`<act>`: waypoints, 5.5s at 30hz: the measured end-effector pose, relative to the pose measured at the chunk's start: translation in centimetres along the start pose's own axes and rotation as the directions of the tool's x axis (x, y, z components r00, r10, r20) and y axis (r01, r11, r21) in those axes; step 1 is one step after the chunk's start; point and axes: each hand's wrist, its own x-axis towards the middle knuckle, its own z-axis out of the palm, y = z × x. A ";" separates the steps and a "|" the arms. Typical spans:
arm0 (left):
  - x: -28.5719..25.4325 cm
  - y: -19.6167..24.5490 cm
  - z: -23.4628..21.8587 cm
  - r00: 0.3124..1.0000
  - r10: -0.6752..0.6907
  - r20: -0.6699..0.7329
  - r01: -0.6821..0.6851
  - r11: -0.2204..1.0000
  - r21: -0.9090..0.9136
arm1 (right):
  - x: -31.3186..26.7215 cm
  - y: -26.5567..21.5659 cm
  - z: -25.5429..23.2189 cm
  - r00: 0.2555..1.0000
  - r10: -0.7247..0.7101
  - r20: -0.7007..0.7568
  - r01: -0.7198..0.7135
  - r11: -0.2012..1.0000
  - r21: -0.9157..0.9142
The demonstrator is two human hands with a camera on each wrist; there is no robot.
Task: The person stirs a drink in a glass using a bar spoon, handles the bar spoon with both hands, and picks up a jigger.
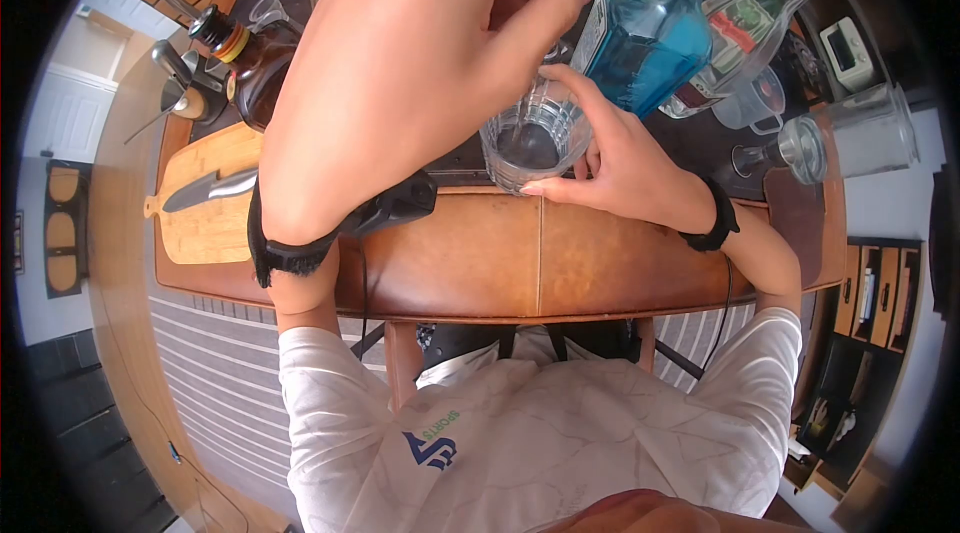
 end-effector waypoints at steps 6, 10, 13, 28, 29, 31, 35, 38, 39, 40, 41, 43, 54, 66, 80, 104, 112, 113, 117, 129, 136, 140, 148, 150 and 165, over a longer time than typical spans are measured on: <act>0.5 -0.3 0.3 0.988 -0.076 0.137 0.093 0.988 -0.121 | -0.1 0.0 0.0 1.000 0.005 -0.003 -0.005 1.000 0.022; 0.3 -0.8 1.1 0.990 0.004 0.138 0.042 0.943 -0.330 | -0.1 0.0 0.0 0.999 0.030 0.017 -0.031 0.999 0.026; 0.3 0.0 1.3 0.998 0.049 0.029 -0.045 0.991 -0.123 | -0.1 0.1 0.0 1.000 -0.009 -0.003 0.009 1.000 0.009; 0.5 0.3 -0.1 0.997 0.022 0.078 -0.021 1.000 -0.014 | 0.0 -0.2 -0.1 1.000 0.012 0.005 -0.012 1.000 0.003; 0.5 0.4 -0.3 0.993 0.022 0.115 -0.020 0.999 -0.025 | 0.0 -0.2 -0.1 1.000 0.025 0.011 -0.025 1.000 0.010; 0.2 0.2 0.1 0.992 0.055 0.118 -0.050 0.998 -0.043 | 0.0 -0.2 -0.1 0.999 0.037 0.017 -0.038 0.999 0.018; 0.4 0.8 0.2 0.983 -0.052 0.176 0.086 0.979 -0.187 | 0.0 -0.2 -0.1 0.999 0.037 0.024 -0.038 0.999 0.029; 0.8 -1.8 1.8 0.986 0.143 0.087 -0.104 0.929 -0.355 | 0.0 -0.1 -0.1 1.000 0.026 0.018 -0.027 0.999 0.020; 0.4 -2.2 2.1 0.986 0.143 0.086 -0.104 0.929 -0.355 | 0.0 0.0 0.0 1.000 0.012 0.009 -0.012 1.000 0.013; 0.3 -0.8 1.8 0.989 0.137 0.049 -0.123 0.965 -0.231 | 0.0 0.0 0.0 1.000 0.012 0.010 -0.012 1.000 0.013; 0.2 -0.1 1.6 0.991 0.136 0.011 -0.134 0.986 -0.103 | -0.1 0.1 0.1 1.000 0.012 0.004 -0.012 1.000 0.007; 0.4 -0.4 1.4 0.991 0.134 0.008 -0.134 0.990 -0.044 | -0.1 0.1 0.1 1.000 0.011 -0.001 -0.011 1.000 0.001; 0.4 -0.4 0.7 0.992 0.102 0.075 -0.103 0.995 0.000 | 0.0 0.0 0.0 1.000 0.000 0.001 0.000 1.000 0.002; 0.5 -0.9 1.1 0.990 0.138 -0.019 -0.137 0.989 0.062 | 0.0 -0.2 -0.1 1.000 0.016 0.017 -0.016 1.000 0.004; 0.6 -1.6 1.3 0.989 0.146 -0.035 -0.149 0.983 -0.110 | 0.0 -0.2 -0.1 1.000 0.019 0.013 -0.020 1.000 0.003; 0.4 -0.4 1.2 0.983 0.180 0.045 -0.175 0.981 -0.086 | 0.0 -0.5 -0.2 0.998 0.056 0.037 -0.057 0.998 0.022; 0.5 -0.7 1.7 0.998 0.061 -0.024 -0.063 0.992 -0.108 | 0.0 -0.3 -0.3 0.990 0.116 0.077 -0.117 0.993 0.004; 0.5 -0.7 1.9 0.994 0.079 -0.072 -0.079 0.997 -0.004 | 0.0 -0.2 -0.2 0.996 0.075 0.048 -0.075 0.997 0.008; 0.2 -0.5 1.0 0.993 0.117 0.007 -0.117 0.993 0.013 | -0.1 -0.2 -0.1 1.000 0.025 0.011 -0.025 1.000 0.008; 0.4 -1.1 2.0 0.992 0.119 -0.045 -0.122 0.990 -0.064 | 0.1 -0.3 -0.2 0.998 0.046 0.033 -0.046 0.999 0.016; 0.6 0.3 0.8 0.992 0.113 0.063 -0.107 0.990 -0.088 | 0.0 -0.1 -0.1 1.000 0.018 0.016 -0.018 1.000 0.009; 0.4 -0.3 1.7 0.984 0.175 0.027 -0.172 0.981 -0.091 | 0.0 -0.2 -0.2 0.996 0.068 0.051 -0.069 0.997 0.018; 0.3 -1.1 1.5 0.980 0.196 -0.037 -0.198 0.975 -0.097 | 0.0 -0.4 -0.2 0.997 0.062 0.046 -0.062 0.998 -0.009; 0.7 0.0 0.6 0.982 0.184 0.049 -0.179 0.980 -0.081 | 0.0 -0.5 -0.2 0.999 0.043 0.026 -0.043 0.999 -0.010; 0.6 -2.6 1.7 0.982 0.155 0.108 -0.131 0.970 -0.206 | 0.0 -0.5 -0.3 0.998 0.057 0.037 -0.058 0.998 0.002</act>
